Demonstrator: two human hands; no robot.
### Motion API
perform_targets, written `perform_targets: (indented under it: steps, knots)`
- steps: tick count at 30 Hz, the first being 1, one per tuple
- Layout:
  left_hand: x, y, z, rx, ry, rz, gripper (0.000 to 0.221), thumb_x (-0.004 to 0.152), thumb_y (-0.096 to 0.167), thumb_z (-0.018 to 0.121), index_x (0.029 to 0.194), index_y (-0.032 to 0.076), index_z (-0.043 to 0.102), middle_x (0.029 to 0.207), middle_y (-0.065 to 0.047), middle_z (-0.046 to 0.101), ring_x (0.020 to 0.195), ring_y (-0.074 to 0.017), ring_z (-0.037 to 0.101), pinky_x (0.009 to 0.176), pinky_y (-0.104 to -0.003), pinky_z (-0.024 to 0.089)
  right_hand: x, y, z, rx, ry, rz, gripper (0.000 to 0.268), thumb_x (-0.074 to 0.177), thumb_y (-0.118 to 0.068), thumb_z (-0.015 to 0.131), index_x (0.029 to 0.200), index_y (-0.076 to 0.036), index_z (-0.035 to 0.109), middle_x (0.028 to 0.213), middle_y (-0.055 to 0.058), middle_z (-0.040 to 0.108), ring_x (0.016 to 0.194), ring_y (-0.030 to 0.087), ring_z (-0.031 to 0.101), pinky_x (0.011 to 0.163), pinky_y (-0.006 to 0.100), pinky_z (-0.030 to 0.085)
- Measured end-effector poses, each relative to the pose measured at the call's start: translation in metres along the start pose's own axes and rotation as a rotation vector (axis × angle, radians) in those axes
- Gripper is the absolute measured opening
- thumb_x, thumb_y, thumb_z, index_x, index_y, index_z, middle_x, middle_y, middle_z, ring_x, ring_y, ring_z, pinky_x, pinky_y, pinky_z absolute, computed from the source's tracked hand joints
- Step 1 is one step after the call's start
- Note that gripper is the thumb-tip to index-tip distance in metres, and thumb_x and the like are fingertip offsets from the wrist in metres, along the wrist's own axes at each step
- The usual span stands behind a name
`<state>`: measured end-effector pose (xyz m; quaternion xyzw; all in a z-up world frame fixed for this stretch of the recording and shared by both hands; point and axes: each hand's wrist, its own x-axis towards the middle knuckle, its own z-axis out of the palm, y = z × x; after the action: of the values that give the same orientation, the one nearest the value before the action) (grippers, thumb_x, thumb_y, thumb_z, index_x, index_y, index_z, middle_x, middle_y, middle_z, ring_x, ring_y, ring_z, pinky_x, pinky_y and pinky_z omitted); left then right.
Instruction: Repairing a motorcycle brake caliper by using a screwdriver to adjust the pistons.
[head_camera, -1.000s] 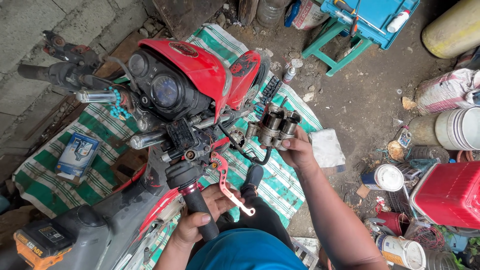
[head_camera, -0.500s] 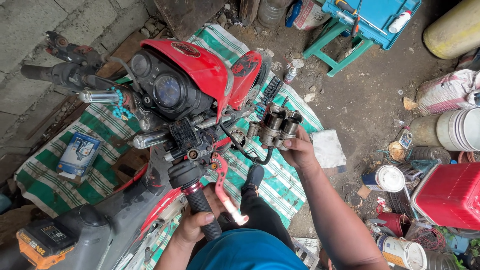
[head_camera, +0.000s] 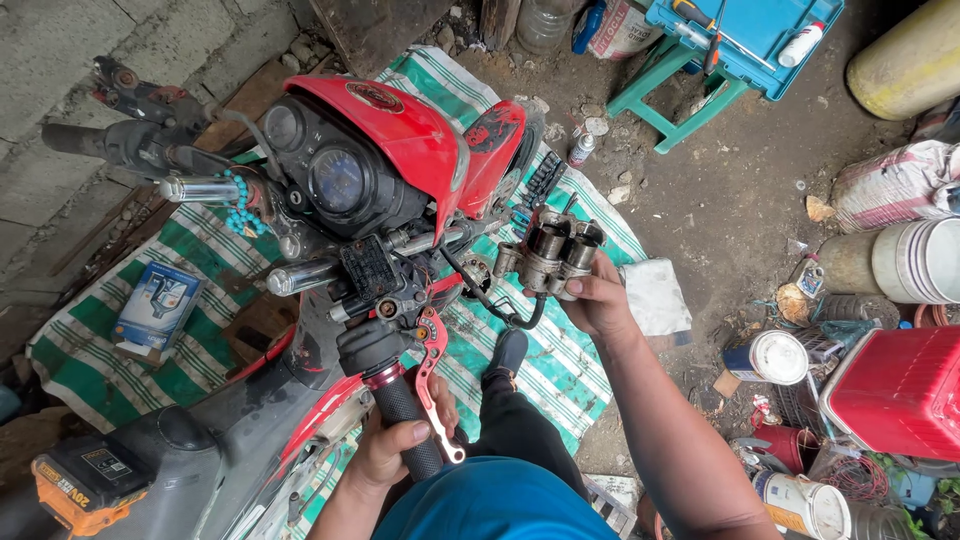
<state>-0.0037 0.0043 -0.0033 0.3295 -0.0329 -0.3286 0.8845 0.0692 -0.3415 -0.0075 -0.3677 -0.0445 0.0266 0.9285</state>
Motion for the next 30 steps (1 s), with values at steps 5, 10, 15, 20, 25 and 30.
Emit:
perform_targets:
  steps: [5, 10, 15, 20, 25, 30]
  knots:
    - [0.004, 0.002, 0.004, -0.046, -0.104, -0.059, 0.074, 0.078, 0.031, 0.083, 0.142, 0.001, 0.059, 0.129, -0.024, 0.069, 0.114, -0.0335, 0.07, 0.099, -0.047, 0.054, -0.001, 0.001, -0.004, -0.012, 0.005, -0.012, 0.074, 0.079, -0.003, 0.073, 0.149, 0.011, 0.056, 0.133, 0.028, 0.072, 0.113, 0.038, 0.074, 0.097, 0.055, 0.065]
    - [0.007, 0.001, 0.003, -0.112, -0.215, -0.079, 0.086, 0.08, 0.032, 0.083, 0.154, -0.002, 0.054, 0.154, -0.027, 0.062, 0.142, -0.0399, 0.062, 0.124, -0.053, 0.045, 0.001, 0.001, 0.0, -0.001, 0.032, -0.002, 0.085, 0.076, -0.005, 0.079, 0.155, 0.01, 0.052, 0.139, 0.028, 0.07, 0.116, 0.038, 0.075, 0.094, 0.05, 0.069]
    - [0.008, 0.007, 0.01, -0.121, -0.234, -0.095, 0.094, 0.082, 0.032, 0.081, 0.165, 0.002, 0.047, 0.166, -0.026, 0.054, 0.148, -0.0422, 0.058, 0.118, -0.051, 0.048, 0.001, 0.0, 0.003, -0.022, 0.009, -0.007, 0.078, 0.077, -0.003, 0.076, 0.15, 0.012, 0.055, 0.134, 0.028, 0.072, 0.112, 0.037, 0.076, 0.095, 0.05, 0.068]
    - [0.009, 0.012, 0.015, 0.015, -0.116, -0.053, 0.084, 0.08, 0.032, 0.081, 0.152, -0.001, 0.051, 0.151, -0.025, 0.058, 0.14, -0.041, 0.062, 0.107, -0.051, 0.055, -0.001, 0.003, -0.003, -0.013, 0.004, -0.03, 0.071, 0.081, -0.002, 0.076, 0.148, 0.011, 0.058, 0.134, 0.026, 0.073, 0.113, 0.036, 0.074, 0.097, 0.051, 0.065]
    - [0.014, 0.008, 0.01, 0.11, -0.012, -0.004, 0.026, 0.084, 0.024, 0.077, 0.1, 0.008, 0.064, 0.122, -0.018, 0.062, 0.124, -0.0344, 0.062, 0.099, -0.045, 0.053, -0.008, -0.001, -0.019, -0.038, 0.087, -0.056, 0.074, 0.079, 0.001, 0.073, 0.15, 0.008, 0.057, 0.135, 0.025, 0.073, 0.114, 0.036, 0.075, 0.096, 0.048, 0.065]
    - [0.052, 0.01, 0.035, 0.043, -0.026, 0.101, 0.027, 0.081, 0.028, 0.08, 0.094, 0.012, 0.063, 0.106, -0.015, 0.064, 0.115, -0.0337, 0.059, 0.098, -0.048, 0.047, -0.012, -0.016, -0.049, -0.028, 0.131, -0.099, 0.071, 0.078, 0.003, 0.071, 0.148, 0.008, 0.058, 0.137, 0.023, 0.073, 0.12, 0.033, 0.072, 0.108, 0.043, 0.056]
